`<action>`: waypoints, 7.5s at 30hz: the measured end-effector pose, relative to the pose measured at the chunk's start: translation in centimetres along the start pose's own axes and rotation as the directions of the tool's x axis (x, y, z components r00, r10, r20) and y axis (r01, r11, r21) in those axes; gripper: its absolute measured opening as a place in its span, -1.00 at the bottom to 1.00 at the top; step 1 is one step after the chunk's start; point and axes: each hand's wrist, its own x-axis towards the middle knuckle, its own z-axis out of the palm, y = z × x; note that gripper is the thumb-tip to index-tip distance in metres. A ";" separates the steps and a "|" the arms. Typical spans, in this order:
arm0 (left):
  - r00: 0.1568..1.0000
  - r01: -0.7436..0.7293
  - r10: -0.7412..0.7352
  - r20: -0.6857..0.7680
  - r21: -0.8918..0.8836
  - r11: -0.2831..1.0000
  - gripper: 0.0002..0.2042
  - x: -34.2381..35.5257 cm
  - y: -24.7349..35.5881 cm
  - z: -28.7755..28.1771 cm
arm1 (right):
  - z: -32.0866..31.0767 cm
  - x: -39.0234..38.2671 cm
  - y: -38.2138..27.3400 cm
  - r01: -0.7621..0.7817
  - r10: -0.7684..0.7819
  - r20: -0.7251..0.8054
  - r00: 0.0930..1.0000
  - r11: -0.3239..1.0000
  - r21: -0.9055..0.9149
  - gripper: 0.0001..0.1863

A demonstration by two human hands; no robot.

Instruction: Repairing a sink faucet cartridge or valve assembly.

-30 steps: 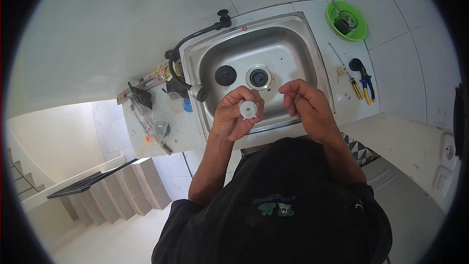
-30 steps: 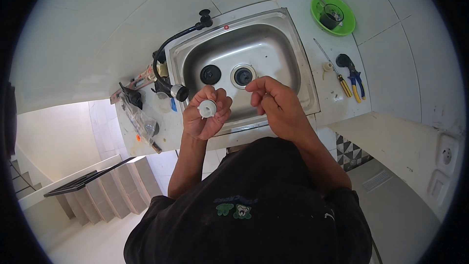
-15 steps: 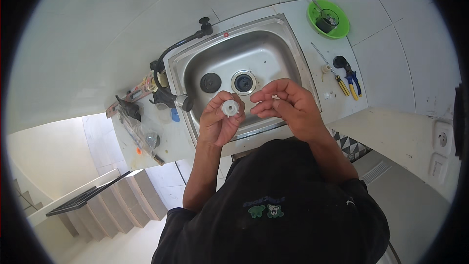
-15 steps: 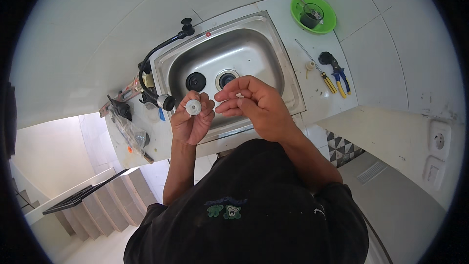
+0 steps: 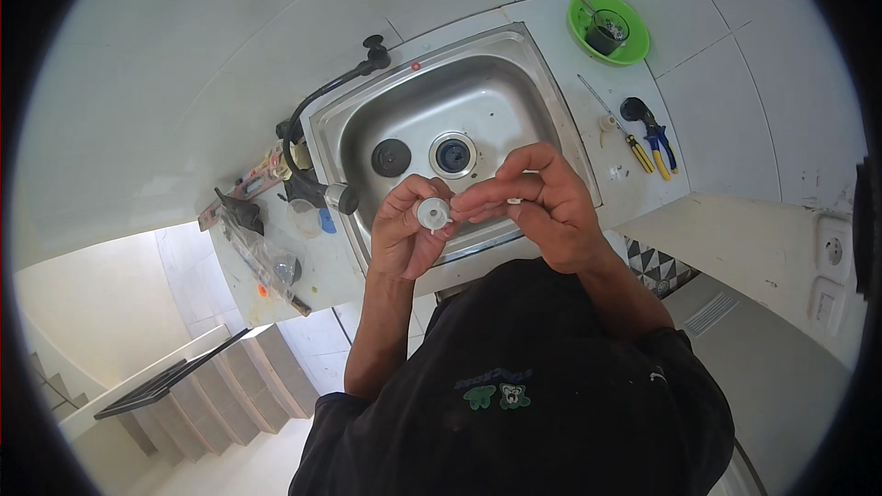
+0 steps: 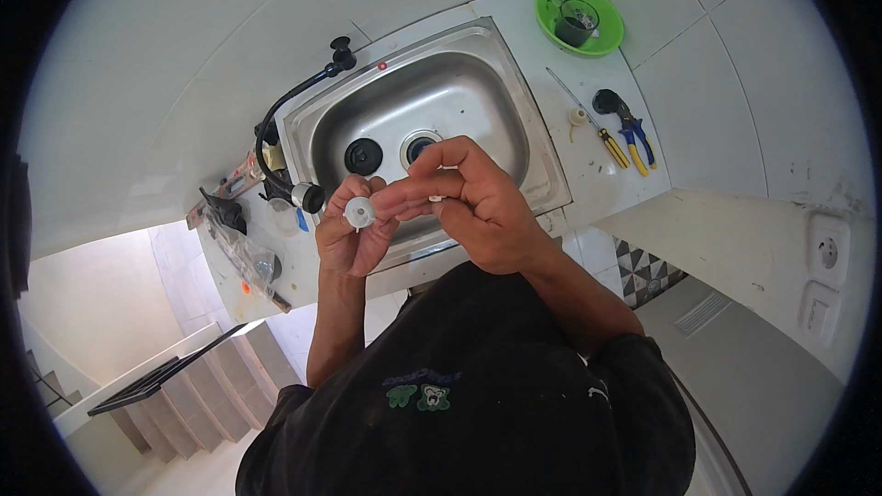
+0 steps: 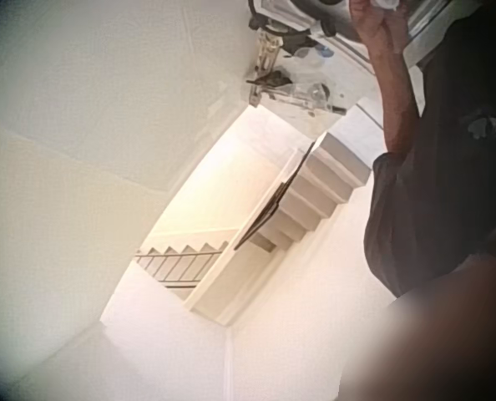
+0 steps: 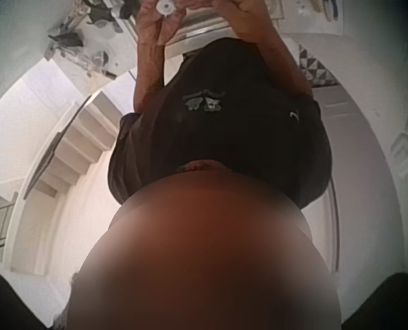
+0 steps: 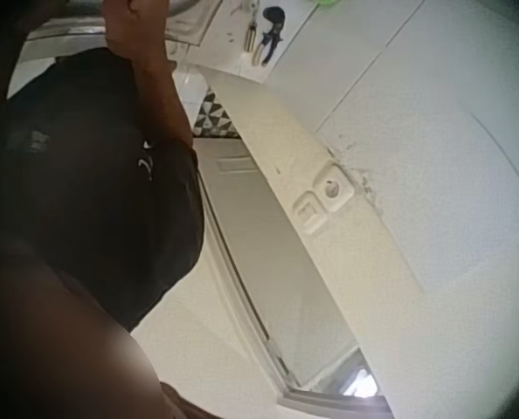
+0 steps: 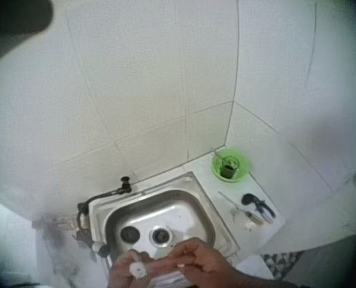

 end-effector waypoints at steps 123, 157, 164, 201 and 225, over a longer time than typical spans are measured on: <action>0.895 -0.371 0.443 0.052 0.637 0.675 -0.85 -1.4 1.6 5.6 | 0.6 1.2 -1.4 0.041 -0.055 -0.085 0.995 0.987 -0.152 -0.73; 0.876 -0.331 0.468 0.116 0.849 0.411 -0.85 -0.7 2.4 6.8 | 0.2 2.2 -4.0 -0.108 0.075 -0.131 0.989 0.958 -0.267 -0.86; 0.881 -0.325 0.464 0.094 0.832 0.450 -0.85 -0.7 2.5 6.9 | 0.6 2.2 -4.3 -0.060 0.024 -0.126 0.992 0.956 -0.288 -0.85; 0.869 -0.367 0.466 0.168 0.851 0.377 -0.85 -1.0 2.8 7.3 | 1.2 1.3 -4.7 0.053 -0.128 -0.114 0.985 0.860 -0.508 -0.82; 0.926 -0.170 0.301 -0.227 0.461 0.871 -0.93 -0.8 1.3 7.6 | 1.4 2.1 -5.3 0.098 -0.239 -0.044 0.970 0.550 -0.830 -0.79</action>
